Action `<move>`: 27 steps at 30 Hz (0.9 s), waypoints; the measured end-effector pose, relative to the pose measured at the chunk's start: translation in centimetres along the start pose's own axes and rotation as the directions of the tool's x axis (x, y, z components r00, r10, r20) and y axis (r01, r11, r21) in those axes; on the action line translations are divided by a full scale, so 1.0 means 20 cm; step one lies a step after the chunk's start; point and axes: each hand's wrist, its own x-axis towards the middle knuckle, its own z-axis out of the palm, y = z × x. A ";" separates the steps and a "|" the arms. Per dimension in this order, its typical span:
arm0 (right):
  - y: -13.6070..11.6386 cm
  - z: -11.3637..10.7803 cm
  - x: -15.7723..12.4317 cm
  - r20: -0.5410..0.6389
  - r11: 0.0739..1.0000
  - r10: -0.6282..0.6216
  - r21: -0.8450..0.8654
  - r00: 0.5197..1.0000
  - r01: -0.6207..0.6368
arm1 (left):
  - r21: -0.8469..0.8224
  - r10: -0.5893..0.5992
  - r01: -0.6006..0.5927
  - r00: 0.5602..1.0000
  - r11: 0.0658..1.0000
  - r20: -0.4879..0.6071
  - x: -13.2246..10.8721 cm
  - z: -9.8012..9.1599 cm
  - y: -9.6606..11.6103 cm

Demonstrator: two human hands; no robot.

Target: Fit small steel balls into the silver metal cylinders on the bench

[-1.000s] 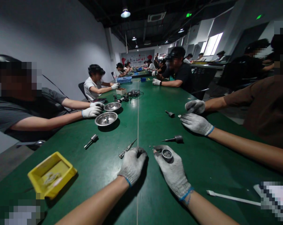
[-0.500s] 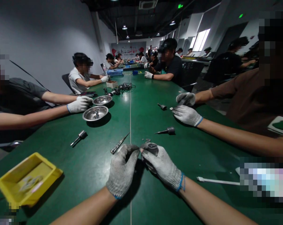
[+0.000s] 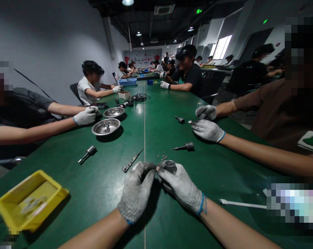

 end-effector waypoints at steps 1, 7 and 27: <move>0.00 0.00 0.00 -0.004 1.000 0.002 0.011 1.000 -0.002 | -0.001 -0.008 0.008 1.000 1.000 0.000 0.00 0.00 0.00; 0.02 0.01 0.00 -0.047 0.998 0.023 0.053 0.999 -0.021 | 0.010 -0.020 0.020 1.000 1.000 0.004 0.00 0.01 0.00; 0.00 0.01 0.00 -0.028 0.997 0.042 0.070 0.999 -0.040 | 0.059 -0.004 0.006 0.999 0.998 -0.040 -0.01 0.00 0.00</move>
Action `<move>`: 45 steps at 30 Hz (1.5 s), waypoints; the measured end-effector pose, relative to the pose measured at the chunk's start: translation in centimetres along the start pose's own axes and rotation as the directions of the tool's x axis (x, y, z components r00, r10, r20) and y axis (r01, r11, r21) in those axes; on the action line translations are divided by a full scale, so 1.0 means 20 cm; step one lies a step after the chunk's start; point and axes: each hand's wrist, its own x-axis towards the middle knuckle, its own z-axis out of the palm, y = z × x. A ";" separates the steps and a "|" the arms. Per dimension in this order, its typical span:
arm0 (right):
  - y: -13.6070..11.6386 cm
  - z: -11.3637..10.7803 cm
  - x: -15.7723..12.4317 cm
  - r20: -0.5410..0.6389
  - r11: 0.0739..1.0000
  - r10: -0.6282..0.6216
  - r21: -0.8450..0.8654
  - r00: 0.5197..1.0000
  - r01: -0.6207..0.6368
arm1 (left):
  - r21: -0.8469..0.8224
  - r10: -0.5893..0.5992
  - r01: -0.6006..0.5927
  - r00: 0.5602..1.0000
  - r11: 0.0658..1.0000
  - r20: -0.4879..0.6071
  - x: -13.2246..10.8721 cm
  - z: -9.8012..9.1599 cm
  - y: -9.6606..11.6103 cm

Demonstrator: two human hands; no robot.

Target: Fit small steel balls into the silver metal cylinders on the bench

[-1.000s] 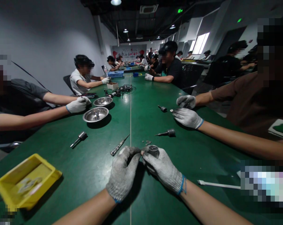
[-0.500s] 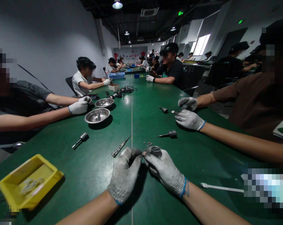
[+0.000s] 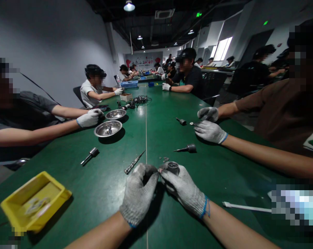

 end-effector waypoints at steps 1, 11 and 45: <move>0.00 0.00 0.00 -0.003 1.000 0.001 0.008 1.000 -0.001 | -0.001 -0.001 0.001 1.000 1.000 0.007 0.00 0.00 0.00; 0.00 0.00 -0.01 0.013 1.000 0.005 0.006 1.000 -0.005 | 0.001 -0.005 0.005 1.000 1.000 0.017 0.00 -0.01 0.00; 0.03 -0.02 0.01 0.024 0.999 -0.023 0.032 0.999 0.022 | -0.010 -0.016 0.016 1.000 1.000 0.019 -0.01 0.00 0.00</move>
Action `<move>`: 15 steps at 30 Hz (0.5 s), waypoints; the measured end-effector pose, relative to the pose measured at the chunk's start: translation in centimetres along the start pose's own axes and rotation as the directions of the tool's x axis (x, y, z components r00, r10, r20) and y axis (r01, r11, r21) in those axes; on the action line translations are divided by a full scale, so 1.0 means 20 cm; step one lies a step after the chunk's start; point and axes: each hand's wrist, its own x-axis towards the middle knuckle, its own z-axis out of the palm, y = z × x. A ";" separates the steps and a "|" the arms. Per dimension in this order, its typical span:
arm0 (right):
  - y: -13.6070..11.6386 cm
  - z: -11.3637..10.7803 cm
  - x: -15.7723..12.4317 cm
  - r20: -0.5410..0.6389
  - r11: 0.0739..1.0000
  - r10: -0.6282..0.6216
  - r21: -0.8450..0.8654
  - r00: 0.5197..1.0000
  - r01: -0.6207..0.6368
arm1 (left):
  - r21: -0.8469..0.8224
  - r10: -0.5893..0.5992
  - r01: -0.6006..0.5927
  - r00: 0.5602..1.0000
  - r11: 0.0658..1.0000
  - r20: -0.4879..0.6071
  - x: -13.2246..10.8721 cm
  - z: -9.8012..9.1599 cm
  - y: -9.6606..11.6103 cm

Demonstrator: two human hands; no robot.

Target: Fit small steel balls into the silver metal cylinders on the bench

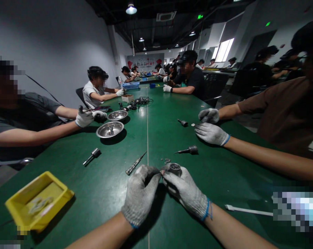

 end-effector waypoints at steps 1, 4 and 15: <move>0.00 0.00 0.00 0.001 1.000 -0.004 -0.003 1.000 0.004 | 0.003 0.000 0.000 1.000 1.000 -0.005 0.00 0.00 0.00; 0.01 0.00 0.00 -0.019 1.000 -0.007 0.001 1.000 0.007 | 0.018 -0.006 0.006 1.000 1.000 -0.005 0.00 0.00 0.01; -0.01 0.01 0.00 -0.028 0.999 0.027 0.036 0.999 -0.026 | 0.025 0.042 -0.041 0.999 0.999 -0.004 0.00 0.00 0.00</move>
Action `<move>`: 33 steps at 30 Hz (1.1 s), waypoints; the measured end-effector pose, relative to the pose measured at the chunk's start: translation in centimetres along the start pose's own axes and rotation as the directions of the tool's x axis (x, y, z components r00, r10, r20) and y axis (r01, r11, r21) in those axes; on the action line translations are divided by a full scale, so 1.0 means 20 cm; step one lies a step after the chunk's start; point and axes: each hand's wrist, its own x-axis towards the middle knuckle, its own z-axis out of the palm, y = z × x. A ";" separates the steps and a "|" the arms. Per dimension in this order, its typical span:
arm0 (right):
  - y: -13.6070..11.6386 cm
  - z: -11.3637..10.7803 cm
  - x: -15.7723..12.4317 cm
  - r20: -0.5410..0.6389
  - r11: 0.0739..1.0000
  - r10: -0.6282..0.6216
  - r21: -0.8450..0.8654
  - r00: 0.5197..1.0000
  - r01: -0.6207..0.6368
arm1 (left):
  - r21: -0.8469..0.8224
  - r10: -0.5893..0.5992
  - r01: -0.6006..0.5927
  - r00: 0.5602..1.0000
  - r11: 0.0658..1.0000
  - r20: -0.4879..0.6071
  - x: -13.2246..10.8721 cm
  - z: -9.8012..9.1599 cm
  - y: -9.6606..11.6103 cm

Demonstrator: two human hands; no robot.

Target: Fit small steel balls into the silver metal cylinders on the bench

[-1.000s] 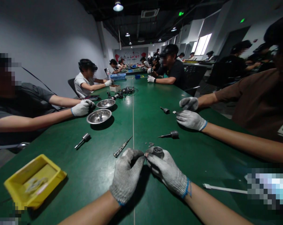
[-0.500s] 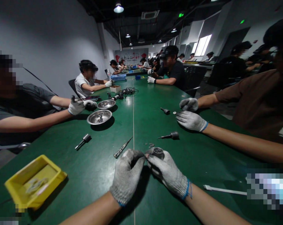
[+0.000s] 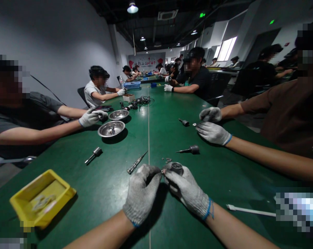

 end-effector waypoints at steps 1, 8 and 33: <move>0.00 0.00 0.00 0.004 1.000 0.006 -0.007 1.000 -0.006 | 0.000 -0.001 0.001 1.000 1.000 -0.002 0.00 0.00 0.00; 0.01 -0.01 0.00 0.025 0.998 -0.034 -0.045 0.999 0.035 | 0.005 -0.014 0.014 1.000 1.000 -0.019 0.00 0.01 0.01; 0.03 -0.02 0.02 -0.005 0.998 -0.055 -0.025 0.998 0.055 | 0.009 0.003 -0.003 1.000 1.000 -0.028 0.00 0.01 0.01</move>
